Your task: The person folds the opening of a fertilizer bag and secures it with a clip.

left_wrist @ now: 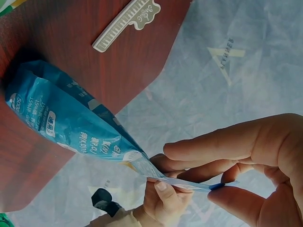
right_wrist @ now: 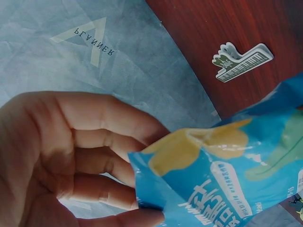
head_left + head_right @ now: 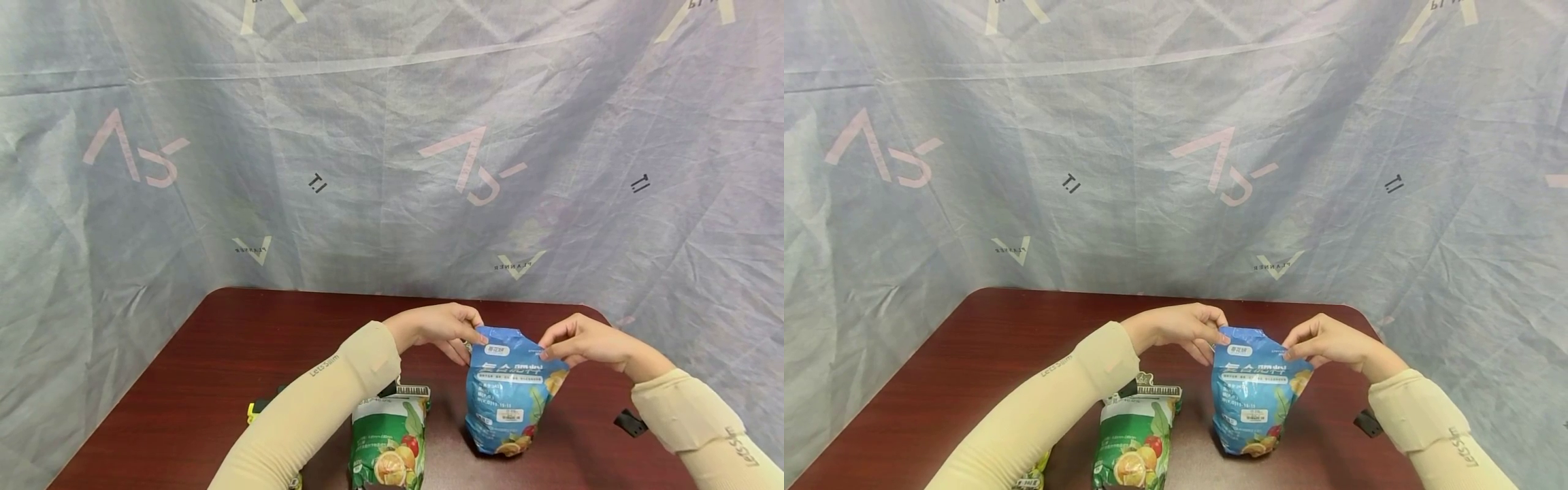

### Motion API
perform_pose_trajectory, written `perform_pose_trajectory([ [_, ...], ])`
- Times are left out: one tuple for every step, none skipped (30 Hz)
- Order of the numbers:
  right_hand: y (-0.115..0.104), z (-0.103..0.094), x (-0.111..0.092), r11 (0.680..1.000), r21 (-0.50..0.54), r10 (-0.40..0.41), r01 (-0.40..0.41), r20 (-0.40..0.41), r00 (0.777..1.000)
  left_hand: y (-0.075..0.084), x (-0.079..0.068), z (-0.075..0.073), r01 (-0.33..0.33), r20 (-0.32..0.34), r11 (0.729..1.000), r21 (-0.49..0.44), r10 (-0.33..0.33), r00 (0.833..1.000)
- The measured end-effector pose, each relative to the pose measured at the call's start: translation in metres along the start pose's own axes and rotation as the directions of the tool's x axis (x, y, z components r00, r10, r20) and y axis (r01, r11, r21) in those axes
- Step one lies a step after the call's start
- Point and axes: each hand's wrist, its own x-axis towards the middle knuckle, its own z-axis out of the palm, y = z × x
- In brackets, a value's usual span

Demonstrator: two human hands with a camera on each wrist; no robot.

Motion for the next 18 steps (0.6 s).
perform_pose_trajectory([
  [0.000,0.000,0.000,1.000,0.003,0.002,-0.002,0.000,1.000,0.000,0.000,0.000,0.000,-0.002,1.000,-0.001,0.000,1.000],
  [0.001,0.000,0.000,1.000,0.004,0.001,-0.001,0.001,1.000,0.000,-0.001,0.000,0.001,-0.005,1.000,-0.002,-0.001,1.000],
  [0.001,0.000,0.001,1.000,0.007,0.000,0.000,0.003,1.000,-0.001,-0.001,0.000,0.002,-0.008,1.000,-0.004,-0.002,1.000],
  [0.002,0.000,0.001,1.000,0.010,-0.003,0.002,0.006,1.000,-0.001,-0.001,0.000,0.001,-0.012,1.000,-0.005,-0.001,1.000],
  [0.002,0.000,0.001,1.000,0.013,-0.006,0.006,0.008,1.000,-0.002,-0.001,0.001,0.001,-0.017,1.000,-0.006,-0.001,1.000],
  [0.002,-0.001,0.002,1.000,0.016,-0.009,0.009,0.010,1.000,-0.003,-0.001,0.001,0.001,-0.023,1.000,-0.007,-0.001,1.000],
  [0.003,-0.001,0.002,1.000,0.019,-0.012,0.012,0.011,1.000,-0.003,-0.001,0.001,0.001,-0.029,1.000,-0.009,-0.001,1.000],
  [0.003,-0.001,0.002,1.000,0.020,-0.014,0.014,0.011,1.000,-0.004,-0.001,0.002,0.001,-0.037,1.000,-0.009,-0.001,0.999],
  [0.003,-0.001,0.002,1.000,0.022,-0.014,0.014,0.012,1.000,-0.004,-0.001,0.002,0.000,-0.046,1.000,-0.007,0.000,0.999],
  [0.003,-0.001,0.002,1.000,0.022,-0.013,0.013,0.010,1.000,-0.005,-0.001,0.003,-0.002,-0.058,1.000,-0.004,0.001,0.998],
  [0.003,-0.001,0.002,1.000,0.022,-0.010,0.010,0.008,1.000,-0.005,-0.001,0.004,-0.005,-0.070,1.000,0.004,0.005,0.998],
  [0.003,-0.001,0.002,1.000,0.022,-0.007,0.007,0.006,1.000,-0.005,-0.001,0.006,-0.012,-0.085,1.000,0.011,0.013,0.996],
  [0.003,-0.001,0.002,1.000,0.022,-0.004,0.004,0.004,1.000,-0.005,-0.001,0.007,-0.023,-0.102,0.999,0.023,0.025,0.995],
  [0.003,-0.001,0.002,1.000,0.023,-0.001,0.001,0.003,1.000,-0.004,-0.002,0.009,-0.038,-0.122,0.998,0.051,0.044,0.992],
  [0.003,-0.001,0.002,1.000,0.024,0.001,-0.001,0.002,1.000,-0.004,-0.002,0.010,-0.061,-0.145,0.993,0.099,0.075,0.987],
  [0.003,-0.001,0.003,1.000,0.025,0.002,-0.002,0.002,1.000,-0.004,-0.003,0.012,-0.090,-0.170,0.980,0.177,0.121,0.978],
  [0.004,-0.002,0.003,1.000,0.027,0.004,-0.004,0.003,1.000,-0.003,-0.005,0.014,-0.114,-0.192,0.958,0.264,0.168,0.967],
  [0.004,-0.002,0.003,1.000,0.030,0.004,-0.004,0.004,1.000,-0.003,-0.007,0.016,-0.135,-0.209,0.923,0.359,0.221,0.953],
])
